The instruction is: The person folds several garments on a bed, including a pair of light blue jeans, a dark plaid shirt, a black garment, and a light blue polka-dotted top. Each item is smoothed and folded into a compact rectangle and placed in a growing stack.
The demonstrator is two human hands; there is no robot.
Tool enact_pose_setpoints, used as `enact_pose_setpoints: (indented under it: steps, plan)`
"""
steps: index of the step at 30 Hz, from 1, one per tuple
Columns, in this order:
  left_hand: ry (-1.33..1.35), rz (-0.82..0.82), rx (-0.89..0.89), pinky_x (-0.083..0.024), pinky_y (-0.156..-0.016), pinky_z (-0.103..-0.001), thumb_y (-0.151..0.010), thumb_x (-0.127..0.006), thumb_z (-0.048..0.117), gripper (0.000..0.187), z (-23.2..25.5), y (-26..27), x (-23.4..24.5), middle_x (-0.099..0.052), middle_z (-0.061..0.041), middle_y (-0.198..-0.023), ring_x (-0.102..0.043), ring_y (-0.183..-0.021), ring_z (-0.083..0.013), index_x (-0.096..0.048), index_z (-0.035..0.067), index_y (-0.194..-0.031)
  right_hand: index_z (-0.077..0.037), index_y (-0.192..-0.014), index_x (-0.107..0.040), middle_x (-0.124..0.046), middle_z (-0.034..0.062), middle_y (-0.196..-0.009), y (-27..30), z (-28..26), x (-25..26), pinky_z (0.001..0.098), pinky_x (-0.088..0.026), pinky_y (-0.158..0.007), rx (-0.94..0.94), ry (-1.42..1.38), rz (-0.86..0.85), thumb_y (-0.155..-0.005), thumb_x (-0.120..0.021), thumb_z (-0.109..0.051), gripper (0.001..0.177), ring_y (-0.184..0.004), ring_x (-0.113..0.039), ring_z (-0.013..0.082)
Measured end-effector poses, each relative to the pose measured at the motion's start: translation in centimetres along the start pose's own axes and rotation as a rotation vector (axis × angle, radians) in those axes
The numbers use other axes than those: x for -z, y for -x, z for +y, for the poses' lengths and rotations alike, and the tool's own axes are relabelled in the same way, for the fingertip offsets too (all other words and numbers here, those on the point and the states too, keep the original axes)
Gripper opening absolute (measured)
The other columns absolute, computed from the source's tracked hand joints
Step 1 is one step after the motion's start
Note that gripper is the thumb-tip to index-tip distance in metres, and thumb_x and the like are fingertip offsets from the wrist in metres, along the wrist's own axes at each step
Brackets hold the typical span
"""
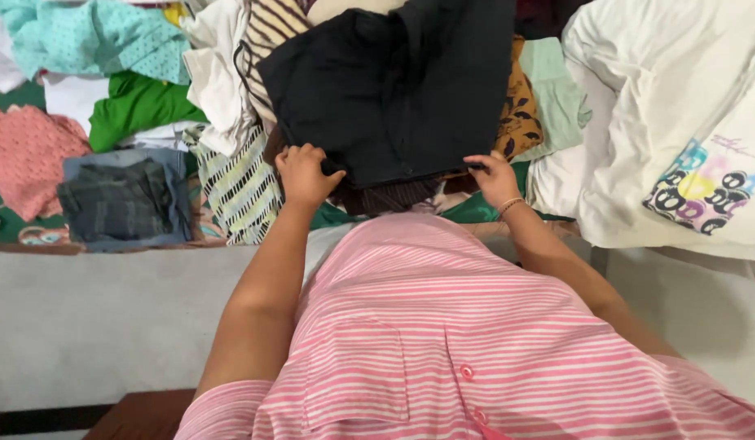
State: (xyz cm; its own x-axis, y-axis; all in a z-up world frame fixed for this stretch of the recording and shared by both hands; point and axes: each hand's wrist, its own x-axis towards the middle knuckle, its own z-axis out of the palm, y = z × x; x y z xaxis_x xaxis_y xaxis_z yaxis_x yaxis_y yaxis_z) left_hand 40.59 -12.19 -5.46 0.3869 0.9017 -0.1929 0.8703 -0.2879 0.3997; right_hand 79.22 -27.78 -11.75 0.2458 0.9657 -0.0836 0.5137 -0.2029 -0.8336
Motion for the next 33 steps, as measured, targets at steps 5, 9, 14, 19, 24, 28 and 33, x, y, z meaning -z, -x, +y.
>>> enact_pose_setpoints:
  steps: [5, 9, 14, 19, 24, 28, 33]
  plan:
    - [-0.241, 0.171, -0.110, -0.034, -0.099, -0.057, -0.057, -0.087, 0.030, 0.033, -1.9, 2.7, -1.1, -0.065, -0.007, -0.102, -0.053, -0.127, -0.0372, -0.069, 0.014, -0.080, -0.011, -0.111, -0.076, -0.055, 0.0059, -0.091, -1.5, 0.5, 1.4, 0.0318, -0.047, -0.070, -0.045, -0.024, -0.076, -0.090, -0.072, -0.003, 0.023, -0.080, -0.058, 0.0193]
    - [-0.149, 0.384, -0.079, -0.036, -0.099, -0.054, -0.069, -0.080, 0.021, 0.024, -2.2, 3.7, -3.1, -0.062, -0.017, -0.131, -0.057, -0.103, -0.0299, -0.066, 0.011, -0.086, -0.010, -0.110, -0.078, -0.051, 0.0084, -0.086, -2.3, 0.0, 1.6, 0.0319, -0.047, -0.068, 0.021, 0.048, -0.160, -0.089, -0.074, -0.003, 0.022, -0.077, -0.056, 0.0200]
    - [-0.077, 0.408, 0.021, -0.039, -0.093, -0.046, -0.077, -0.067, 0.006, 0.018, -2.0, 3.3, -5.2, -0.062, -0.005, -0.105, -0.058, -0.104, -0.0272, -0.068, 0.013, -0.093, -0.012, -0.111, -0.078, -0.050, 0.0125, -0.084, -1.8, -1.7, 2.5, 0.0358, -0.046, -0.066, 0.001, 0.142, -0.210, -0.092, -0.072, -0.003, 0.022, -0.071, -0.055, 0.0252]
    - [-0.111, 0.254, -0.058, -0.037, -0.096, -0.049, -0.079, -0.065, 0.003, 0.016, -1.4, 4.3, -5.1, -0.062, -0.004, -0.100, -0.059, -0.105, -0.0262, -0.067, 0.015, -0.090, -0.013, -0.117, -0.076, -0.055, 0.0139, -0.093, -0.6, -3.2, 4.7, 0.0383, -0.049, -0.071, 0.165, 0.223, -0.103, -0.090, -0.070, 0.002, 0.032, -0.082, -0.059, 0.0298]
    - [-0.022, 0.038, -0.272, -0.036, -0.107, -0.055, -0.077, -0.064, 0.002, 0.033, -2.6, 7.5, -7.2, -0.066, -0.006, -0.115, -0.059, -0.120, -0.0263, -0.068, 0.012, -0.108, -0.016, -0.116, -0.077, -0.060, 0.0214, -0.121, 1.4, -0.4, 4.5, 0.0434, -0.052, -0.086, 0.241, 0.379, -0.058, -0.078, -0.070, -0.002, 0.041, -0.102, -0.062, 0.0376]
    - [0.099, -0.088, -0.263, -0.037, -0.097, -0.061, -0.069, -0.069, 0.007, 0.054, -2.3, 7.1, -5.5, -0.064, -0.016, -0.130, -0.053, -0.124, -0.0364, -0.067, 0.010, -0.123, -0.014, -0.099, -0.069, -0.060, 0.0153, -0.119, -1.0, -2.5, 3.6, 0.0517, -0.044, -0.096, 0.217, 0.602, 0.120, -0.067, -0.076, -0.013, 0.033, -0.115, -0.060, 0.0381]
    - [0.247, -0.100, -0.121, -0.052, -0.101, -0.044, -0.083, -0.068, 0.010, 0.046, -1.6, 3.7, -2.2, -0.070, -0.015, -0.121, -0.066, -0.113, -0.0351, -0.068, 0.010, -0.129, -0.007, -0.130, -0.059, -0.058, 0.0152, -0.130, -9.1, -7.7, -1.2, 0.0461, -0.049, -0.103, 0.224, 0.277, 0.031, -0.082, -0.076, -0.012, 0.051, -0.118, -0.061, 0.0359]
